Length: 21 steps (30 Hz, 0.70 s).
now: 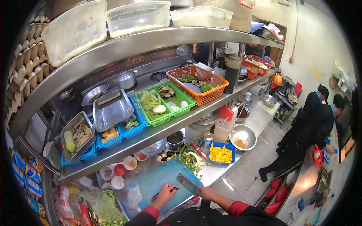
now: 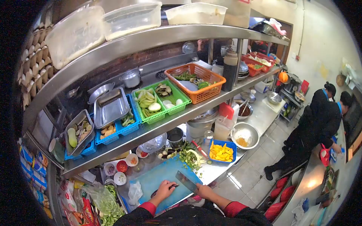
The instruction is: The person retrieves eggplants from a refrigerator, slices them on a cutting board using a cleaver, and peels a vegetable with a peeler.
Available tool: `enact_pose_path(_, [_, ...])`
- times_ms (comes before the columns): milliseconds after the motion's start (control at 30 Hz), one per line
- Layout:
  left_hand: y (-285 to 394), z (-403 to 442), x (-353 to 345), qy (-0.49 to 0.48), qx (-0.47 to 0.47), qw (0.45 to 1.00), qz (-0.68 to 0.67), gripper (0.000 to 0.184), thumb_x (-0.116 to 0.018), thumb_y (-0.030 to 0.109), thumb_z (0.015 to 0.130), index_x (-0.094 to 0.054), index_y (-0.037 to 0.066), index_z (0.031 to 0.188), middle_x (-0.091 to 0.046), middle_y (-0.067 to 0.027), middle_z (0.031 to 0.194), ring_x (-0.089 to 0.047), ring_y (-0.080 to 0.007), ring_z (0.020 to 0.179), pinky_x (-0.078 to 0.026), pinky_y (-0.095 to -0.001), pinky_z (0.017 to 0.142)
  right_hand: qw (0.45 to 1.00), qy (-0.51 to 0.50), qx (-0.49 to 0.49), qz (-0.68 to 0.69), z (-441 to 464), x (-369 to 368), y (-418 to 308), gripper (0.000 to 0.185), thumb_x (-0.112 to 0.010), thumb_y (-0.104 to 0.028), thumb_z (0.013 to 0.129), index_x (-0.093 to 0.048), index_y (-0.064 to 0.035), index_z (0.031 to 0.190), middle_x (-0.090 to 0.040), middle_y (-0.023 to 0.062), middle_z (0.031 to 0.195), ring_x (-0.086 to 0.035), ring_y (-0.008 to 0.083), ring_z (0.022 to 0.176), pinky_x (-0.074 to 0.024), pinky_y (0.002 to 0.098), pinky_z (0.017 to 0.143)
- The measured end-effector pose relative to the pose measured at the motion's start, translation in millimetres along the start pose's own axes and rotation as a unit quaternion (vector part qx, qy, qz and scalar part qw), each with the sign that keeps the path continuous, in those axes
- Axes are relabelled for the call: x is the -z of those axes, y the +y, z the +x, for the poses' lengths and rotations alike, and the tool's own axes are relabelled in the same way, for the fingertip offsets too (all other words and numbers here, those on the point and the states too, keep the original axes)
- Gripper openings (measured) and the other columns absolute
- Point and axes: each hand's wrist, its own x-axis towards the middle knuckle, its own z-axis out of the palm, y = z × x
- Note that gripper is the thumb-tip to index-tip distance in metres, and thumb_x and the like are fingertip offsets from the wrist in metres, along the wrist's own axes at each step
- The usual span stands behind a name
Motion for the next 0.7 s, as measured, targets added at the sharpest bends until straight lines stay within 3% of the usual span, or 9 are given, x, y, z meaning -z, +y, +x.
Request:
enact_pose_path(133, [-1,-2,9,-0.051,0.0,0.998,0.049,0.031,-0.071,0.024,0.086,-0.072,0.023,0.118,-0.059,-0.0104,0.103,-0.056,-0.0321,0.104,-0.049,-0.0431,0.092,1.0,0.012,-0.004,0.026,-5,-11,7,0.036,-0.058,-0.035,0.094,-0.052,-0.005,0.112,-0.068,0.0276,0.098,-0.066,0.0466,0.094,-0.0513,0.0578,0.08])
enact_pose_path(333, [-24,-9,26,-0.097,0.022,0.992,0.076,0.029,-0.068,0.022,0.086,-0.073,0.021,0.114,-0.062,-0.0142,0.1,-0.059,-0.0359,0.097,-0.05,-0.0461,0.089,0.991,0.028,-0.012,0.129,-5,-22,33,0.051,-0.061,-0.026,0.092,-0.053,-0.0007,0.135,-0.066,0.0321,0.109,-0.065,0.0461,0.102,-0.0504,0.0511,0.091])
enact_pose_path(367, [-36,-9,25,-0.136,0.011,0.987,0.089,0.022,-0.064,0.019,0.088,-0.073,0.018,0.108,-0.061,-0.0176,0.097,-0.06,-0.0386,0.093,-0.05,-0.0491,0.084,0.984,0.083,-0.02,0.154,-18,-16,23,0.053,-0.063,-0.023,0.089,-0.053,0.0006,0.136,-0.067,0.0298,0.113,-0.065,0.0457,0.103,-0.0503,0.0514,0.091])
enact_pose_path(400, [-20,-10,34,-0.123,0.05,0.987,0.093,0.02,-0.059,0.015,0.09,-0.073,0.016,0.105,-0.06,-0.0188,0.094,-0.059,-0.0389,0.092,-0.049,-0.0504,0.081,0.976,0.04,-0.038,0.213,-45,23,-10,0.056,-0.064,-0.018,0.089,-0.05,0.0003,0.139,-0.069,0.0251,0.113,-0.067,0.0406,0.101,-0.0525,0.0472,0.087])
enact_pose_path(433, [-13,-11,41,-0.136,0.068,0.986,0.075,0.02,-0.056,0.012,0.091,-0.073,0.014,0.103,-0.059,-0.0181,0.093,-0.059,-0.0389,0.091,-0.049,-0.0502,0.08,0.947,0.03,-0.057,0.313,-47,8,4,0.063,-0.064,-0.013,0.09,-0.041,-0.0002,0.147,-0.069,0.0187,0.098,-0.069,0.0287,0.083,-0.056,0.0406,0.072])
enact_pose_path(467, [-16,-16,39,-0.1,0.047,0.99,0.081,0.02,-0.058,0.011,0.09,-0.073,0.014,0.103,-0.059,-0.0176,0.093,-0.059,-0.0387,0.091,-0.049,-0.049,0.08,0.917,-0.025,-0.091,0.387,-47,4,8,0.07,-0.062,-0.008,0.093,-0.031,-0.0068,0.155,-0.063,0.0115,0.083,-0.062,0.0165,0.064,-0.0526,0.0322,0.055])
enact_pose_path(500, [-18,-14,40,-0.096,0.026,0.992,0.081,0.023,-0.061,0.009,0.087,-0.073,0.015,0.106,-0.06,-0.0157,0.094,-0.059,-0.037,0.094,-0.049,-0.0476,0.084,0.877,-0.04,-0.092,0.47,-47,-4,14,0.076,-0.062,-0.008,0.095,-0.023,-0.0164,0.16,-0.059,0.007,0.076,-0.056,0.0121,0.052,-0.0466,0.0287,0.045])
enact_pose_path(533, [-12,-13,44,-0.1,0.031,0.991,0.08,0.026,-0.063,0.008,0.087,-0.072,0.014,0.111,-0.06,-0.0155,0.096,-0.058,-0.0367,0.096,-0.049,-0.0465,0.086,0.879,-0.048,-0.086,0.467,-52,1,9,0.077,-0.062,-0.008,0.096,-0.023,-0.0226,0.161,-0.059,0.0073,0.076,-0.054,0.0117,0.051,-0.0469,0.0279,0.045])
enact_pose_path(700, [-3,-8,44,-0.128,0.048,0.983,0.119,0.036,-0.066,0.005,0.084,-0.07,0.018,0.117,-0.058,-0.0119,0.102,-0.057,-0.034,0.102,-0.05,-0.044,0.093,0.819,-0.062,-0.104,0.561,-58,-20,9,0.077,-0.06,-0.005,0.096,-0.024,-0.0267,0.161,-0.058,0.0055,0.068,-0.052,0.0121,0.049,-0.0457,0.0289,0.045])
